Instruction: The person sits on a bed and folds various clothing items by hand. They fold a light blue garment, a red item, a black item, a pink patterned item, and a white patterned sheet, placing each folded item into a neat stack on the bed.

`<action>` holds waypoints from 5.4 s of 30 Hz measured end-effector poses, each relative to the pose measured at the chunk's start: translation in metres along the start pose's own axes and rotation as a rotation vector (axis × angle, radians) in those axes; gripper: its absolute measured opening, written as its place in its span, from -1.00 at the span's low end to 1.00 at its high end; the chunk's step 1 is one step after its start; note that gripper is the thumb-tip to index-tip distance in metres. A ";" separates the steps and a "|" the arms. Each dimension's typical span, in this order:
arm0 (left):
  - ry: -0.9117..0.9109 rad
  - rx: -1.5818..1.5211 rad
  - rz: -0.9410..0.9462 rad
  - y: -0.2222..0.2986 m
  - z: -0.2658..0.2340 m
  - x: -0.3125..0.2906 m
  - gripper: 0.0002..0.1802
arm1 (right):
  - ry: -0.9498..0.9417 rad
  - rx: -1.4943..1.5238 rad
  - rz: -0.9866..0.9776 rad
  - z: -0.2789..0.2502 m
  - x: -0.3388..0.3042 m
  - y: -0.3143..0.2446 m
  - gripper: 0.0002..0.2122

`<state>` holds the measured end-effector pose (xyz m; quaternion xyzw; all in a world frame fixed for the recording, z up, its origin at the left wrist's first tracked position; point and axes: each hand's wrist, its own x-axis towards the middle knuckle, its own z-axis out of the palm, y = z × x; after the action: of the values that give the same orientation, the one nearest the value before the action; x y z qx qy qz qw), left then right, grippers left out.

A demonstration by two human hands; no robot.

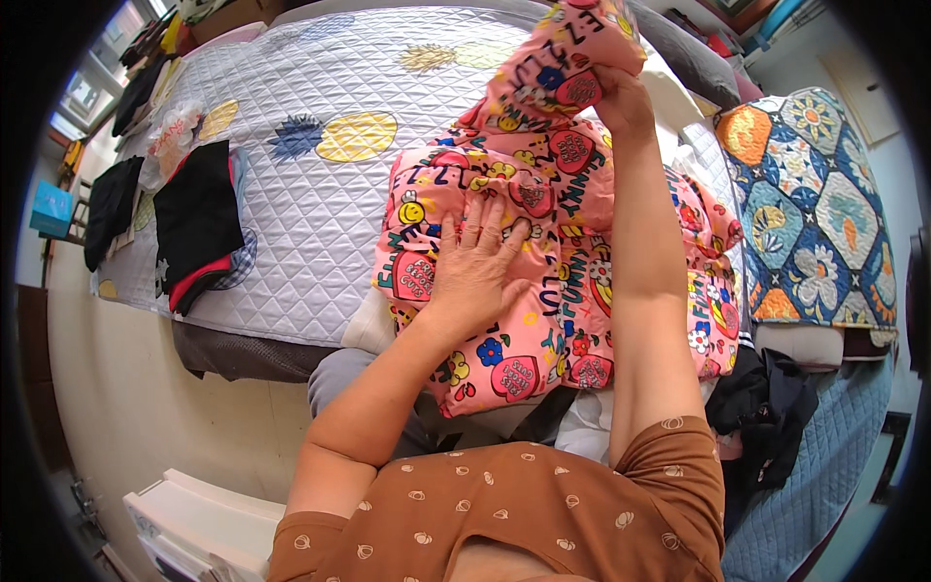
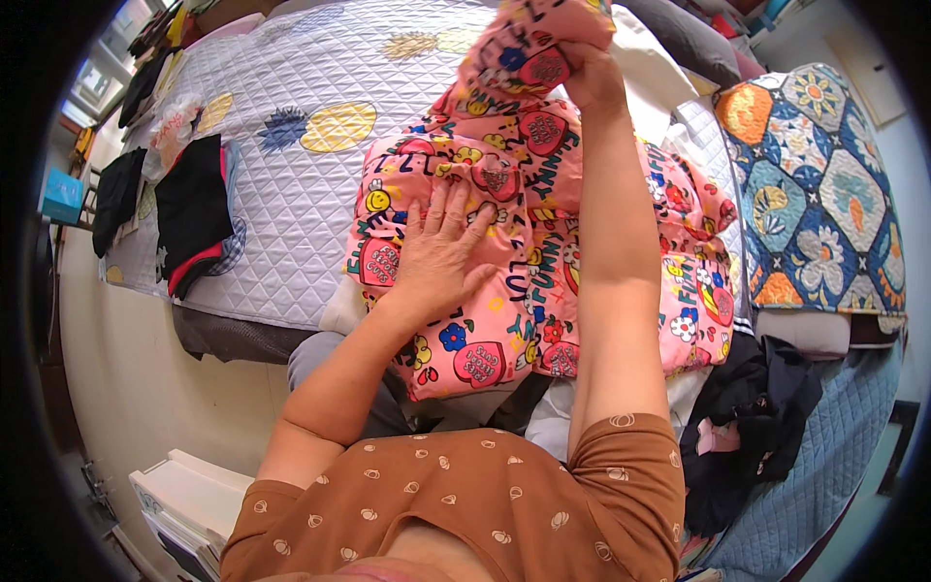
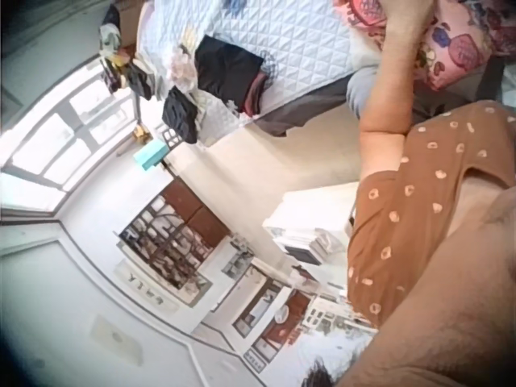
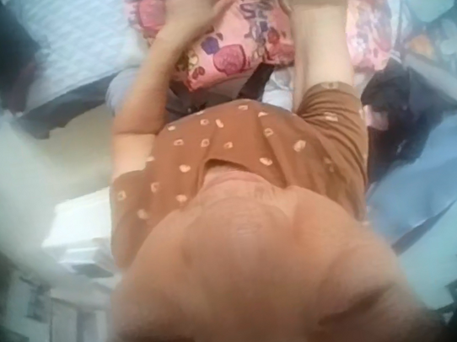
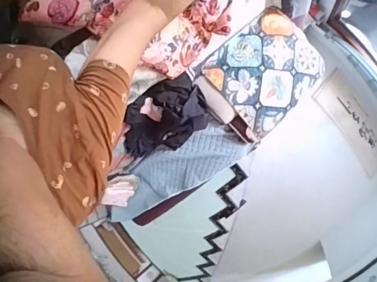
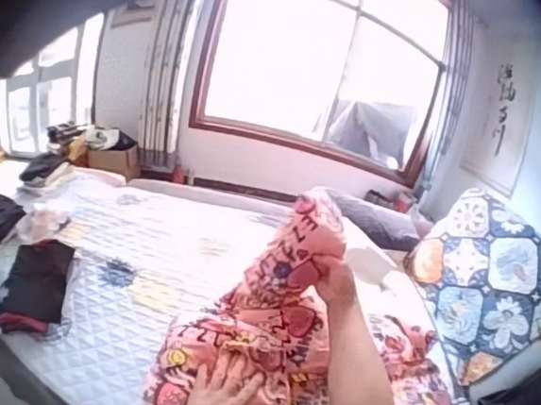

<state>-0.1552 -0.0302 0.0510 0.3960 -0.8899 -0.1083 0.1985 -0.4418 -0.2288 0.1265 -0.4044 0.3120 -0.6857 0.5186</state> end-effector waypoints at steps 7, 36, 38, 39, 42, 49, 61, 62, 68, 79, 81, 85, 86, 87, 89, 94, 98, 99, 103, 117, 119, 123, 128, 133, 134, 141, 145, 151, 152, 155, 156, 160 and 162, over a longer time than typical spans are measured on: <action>-0.166 0.214 0.028 -0.012 0.001 0.006 -0.28 | -0.937 -0.820 0.190 0.022 -0.148 -0.036 -0.56; 0.129 0.114 0.138 0.006 0.011 -0.004 -0.34 | 0.164 -1.630 0.328 -0.061 -0.367 -0.085 -0.49; 0.133 0.125 0.134 0.004 0.011 -0.006 -0.34 | 0.365 -1.597 0.374 -0.052 -0.342 -0.103 -0.55; 0.134 0.122 0.143 0.008 0.009 -0.005 -0.34 | 0.362 -1.651 0.118 -0.069 -0.332 -0.101 -0.55; 0.134 0.133 0.138 0.011 0.007 -0.003 -0.34 | 0.391 -1.760 -0.143 -0.100 -0.295 -0.093 -0.48; 0.083 0.119 0.123 0.014 0.005 0.004 -0.35 | 0.491 -1.965 0.032 -0.176 -0.251 -0.070 -0.38; 0.078 0.143 0.140 0.011 0.016 0.012 -0.33 | 0.799 -1.912 0.624 -0.251 -0.238 -0.139 -0.42; 0.074 0.144 0.134 0.010 0.016 0.011 -0.33 | 0.879 -1.836 0.707 -0.252 -0.242 -0.138 -0.40; 0.058 0.136 0.118 0.012 0.017 0.013 -0.34 | 0.494 -0.277 0.792 -0.315 -0.284 -0.139 -0.63; 0.063 0.121 0.126 0.014 0.017 0.015 -0.35 | 0.582 -0.520 0.495 -0.333 -0.245 -0.099 -0.74; 0.058 0.139 0.087 0.008 0.014 0.007 -0.34 | 0.306 -0.298 0.625 -0.274 -0.238 -0.108 -0.62; 0.063 0.113 0.117 0.014 0.016 0.013 -0.34 | 0.151 -0.303 0.782 -0.231 -0.240 -0.142 -0.52; 0.059 0.108 0.116 0.016 0.016 0.013 -0.34 | 0.138 -0.361 0.811 -0.222 -0.238 -0.150 -0.52; 0.056 0.104 0.111 0.017 0.015 0.013 -0.34 | 0.075 -0.562 0.777 -0.213 -0.233 -0.153 -0.51; 0.059 0.103 0.113 0.018 0.014 0.014 -0.34 | -0.057 -0.961 0.688 -0.198 -0.216 -0.156 -0.47; 0.074 0.106 0.115 0.014 0.013 0.011 -0.33 | 0.005 -0.738 0.527 -0.152 -0.207 -0.147 -0.36; 0.072 0.096 0.122 0.017 0.012 0.013 -0.34 | 0.080 -0.342 0.444 -0.170 -0.212 -0.139 -0.56; 0.073 0.097 0.125 0.019 0.013 0.015 -0.34 | 0.172 -0.286 0.422 -0.182 -0.213 -0.134 -0.66; 0.075 0.102 0.105 0.014 0.013 0.011 -0.34 | 0.296 -0.103 0.407 -0.186 -0.210 -0.126 -0.74; 0.072 0.101 0.118 0.012 0.018 0.017 -0.33 | 1.281 -1.142 -0.164 -0.370 -0.187 -0.180 -0.71; 0.071 0.086 0.126 0.012 0.020 0.019 -0.33 | 1.318 -0.976 -0.352 -0.350 -0.198 -0.178 -0.82; 0.071 0.111 0.114 0.007 0.019 0.012 -0.33 | 0.823 -1.715 -0.997 -0.201 -0.230 -0.154 -0.67; 0.087 0.075 0.150 0.008 0.021 0.018 -0.35 | 0.368 -2.084 0.377 -0.213 -0.291 -0.081 -0.27; 0.113 0.097 0.152 0.006 0.019 0.014 -0.36 | 0.549 -2.184 0.266 -0.213 -0.306 -0.091 -0.24; 0.114 0.092 0.147 0.006 0.019 0.013 -0.36 | 0.672 -2.190 0.318 -0.211 -0.313 -0.098 -0.23; 0.129 0.054 0.164 0.009 0.019 0.013 -0.35 | 0.993 -1.551 0.711 -0.277 -0.381 -0.166 -0.37; 0.130 0.068 0.131 0.002 0.016 0.007 -0.35 | 0.764 -0.823 0.135 -0.279 -0.369 -0.163 -0.88; 0.127 0.034 0.145 0.008 0.017 0.010 -0.37 | 0.789 -0.668 0.371 -0.303 -0.381 -0.154 -0.66; 0.125 0.034 0.142 0.006 0.017 0.009 -0.37 | 0.818 -0.626 0.403 -0.301 -0.375 -0.147 -0.67; 0.135 0.027 0.125 0.001 0.014 0.005 -0.35 | 0.776 -0.374 0.599 -0.286 -0.355 -0.152 -0.69; 0.135 0.017 0.128 0.004 0.013 0.005 -0.35 | 0.736 -0.281 0.663 -0.287 -0.355 -0.154 -0.69; 0.122 0.013 0.127 0.009 0.010 0.007 -0.29 | 0.602 -0.107 0.603 -0.275 -0.360 -0.166 -0.71; 0.155 0.029 0.139 0.005 0.012 0.005 -0.27 | 0.481 -0.029 0.639 -0.252 -0.354 -0.178 -0.71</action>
<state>-0.1667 -0.0300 0.0430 0.3435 -0.8986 -0.0505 0.2682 -0.6964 0.1618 0.0751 -0.1221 0.5444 -0.5603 0.6121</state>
